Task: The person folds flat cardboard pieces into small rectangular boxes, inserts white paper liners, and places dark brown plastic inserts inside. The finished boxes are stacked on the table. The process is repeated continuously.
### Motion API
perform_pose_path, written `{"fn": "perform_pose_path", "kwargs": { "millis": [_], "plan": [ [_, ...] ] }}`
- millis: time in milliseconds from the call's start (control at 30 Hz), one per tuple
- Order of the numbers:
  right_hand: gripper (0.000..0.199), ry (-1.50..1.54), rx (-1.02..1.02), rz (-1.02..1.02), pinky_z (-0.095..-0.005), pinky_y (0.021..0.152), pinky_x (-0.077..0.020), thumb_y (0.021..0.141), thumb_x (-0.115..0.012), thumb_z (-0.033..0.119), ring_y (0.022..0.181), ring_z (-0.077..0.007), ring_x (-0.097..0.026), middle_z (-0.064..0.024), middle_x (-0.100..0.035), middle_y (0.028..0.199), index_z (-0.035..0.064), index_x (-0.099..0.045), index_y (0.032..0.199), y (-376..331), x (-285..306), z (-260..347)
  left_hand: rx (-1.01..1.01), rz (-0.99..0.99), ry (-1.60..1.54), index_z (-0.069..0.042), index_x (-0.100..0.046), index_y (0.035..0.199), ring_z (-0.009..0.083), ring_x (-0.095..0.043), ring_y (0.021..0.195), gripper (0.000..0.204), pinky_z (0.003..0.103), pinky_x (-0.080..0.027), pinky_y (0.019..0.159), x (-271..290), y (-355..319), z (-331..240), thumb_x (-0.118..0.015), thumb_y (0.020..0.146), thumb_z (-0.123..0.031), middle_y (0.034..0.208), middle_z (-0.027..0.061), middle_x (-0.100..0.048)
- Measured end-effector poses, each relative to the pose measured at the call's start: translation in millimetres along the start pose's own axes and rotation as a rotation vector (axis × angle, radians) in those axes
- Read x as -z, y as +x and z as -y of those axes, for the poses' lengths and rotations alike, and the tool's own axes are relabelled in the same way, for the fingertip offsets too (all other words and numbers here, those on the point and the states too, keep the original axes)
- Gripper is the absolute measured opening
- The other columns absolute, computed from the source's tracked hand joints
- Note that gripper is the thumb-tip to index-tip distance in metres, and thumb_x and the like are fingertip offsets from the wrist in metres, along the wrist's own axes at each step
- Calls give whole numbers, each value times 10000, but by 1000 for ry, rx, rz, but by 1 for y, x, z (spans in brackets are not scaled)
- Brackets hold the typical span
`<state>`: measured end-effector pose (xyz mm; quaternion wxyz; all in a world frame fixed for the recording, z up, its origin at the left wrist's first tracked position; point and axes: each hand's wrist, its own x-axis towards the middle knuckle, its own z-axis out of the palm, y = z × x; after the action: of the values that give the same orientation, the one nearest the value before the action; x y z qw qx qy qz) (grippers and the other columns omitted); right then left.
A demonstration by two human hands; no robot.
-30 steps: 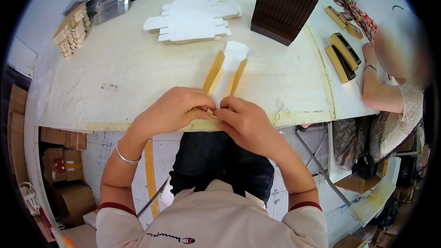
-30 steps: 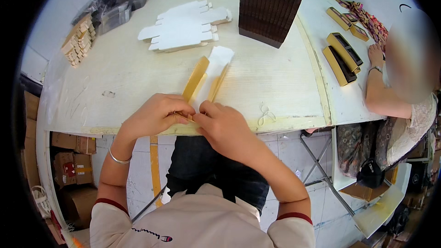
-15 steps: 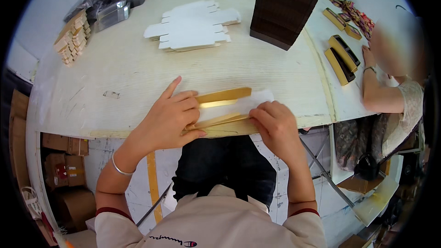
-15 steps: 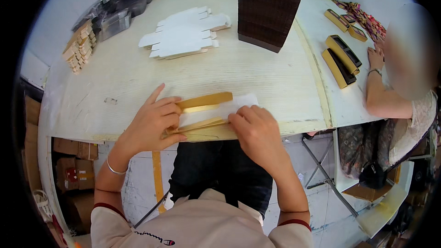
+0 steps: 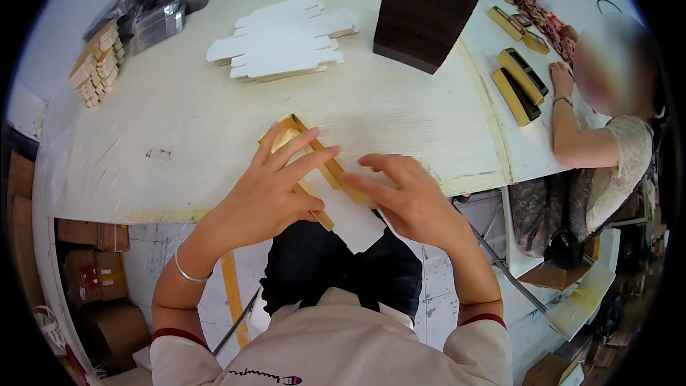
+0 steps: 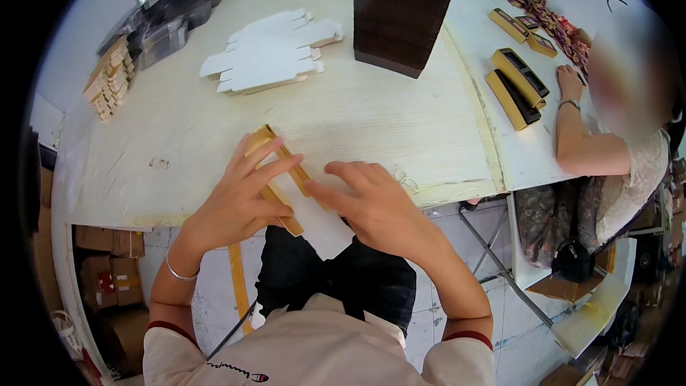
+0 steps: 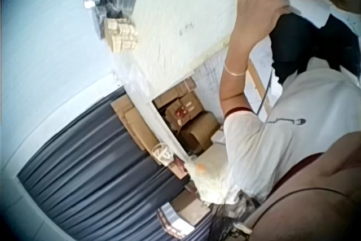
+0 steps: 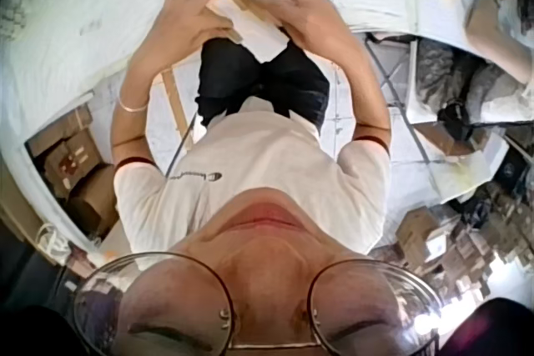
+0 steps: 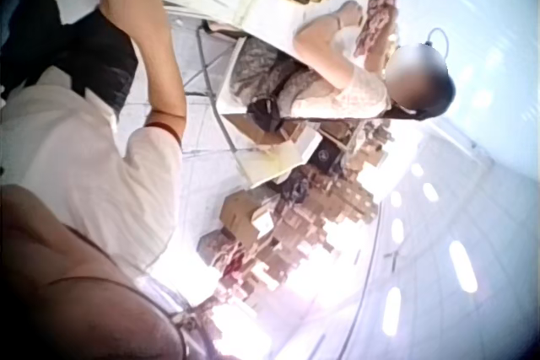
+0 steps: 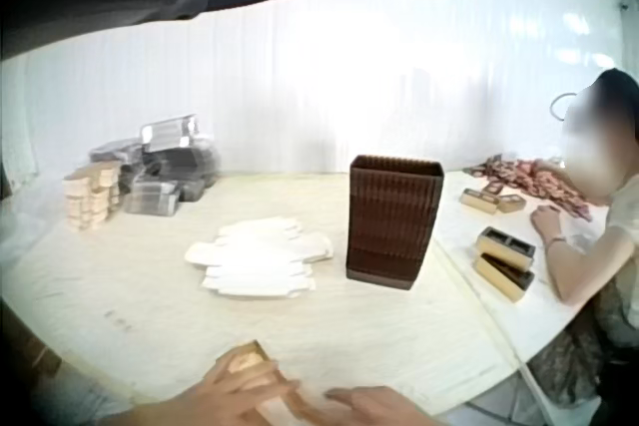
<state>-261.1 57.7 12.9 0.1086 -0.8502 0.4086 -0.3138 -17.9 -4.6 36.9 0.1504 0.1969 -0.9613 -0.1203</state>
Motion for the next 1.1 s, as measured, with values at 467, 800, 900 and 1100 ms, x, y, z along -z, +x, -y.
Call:
{"fn": "perform_pose_path", "kwargs": {
  "millis": [467,800,900,1100],
  "plan": [
    [150,92,107,173,-372,712,-437,729,-714,73,809,-275,-538,-86,-508,844,61,-599,824,19,-14,-14,74,-193,-242,-86,-632,793,207,-548,713,222,327,-453,625,-29,-22,2,-785,688,-207,958,40,-590],
    [250,260,-134,149,-406,697,-427,742,-681,24,798,-329,-538,-121,-535,853,36,-562,961,16,-24,9,351,-231,-261,-90,-577,993,223,-580,652,280,334,-453,552,-37,-3,-21,-734,763,-128,719,48,-586],
    [429,186,-99,131,-395,745,-441,713,-689,31,886,-322,-552,-138,-557,999,44,-562,1123,8,-8,20,286,-235,-196,-83,-593,892,241,-570,632,169,345,-445,540,-36,-1,-17,-710,774,-116,694,53,-562],
    [456,-97,143,1,-372,806,-474,651,-688,4,1022,-307,-571,-203,-511,1294,22,-599,1097,-24,-27,15,371,-95,-391,-48,-602,816,245,-568,606,117,339,-440,538,-28,3,-14,-694,793,-116,679,80,-556]
  ]
}}
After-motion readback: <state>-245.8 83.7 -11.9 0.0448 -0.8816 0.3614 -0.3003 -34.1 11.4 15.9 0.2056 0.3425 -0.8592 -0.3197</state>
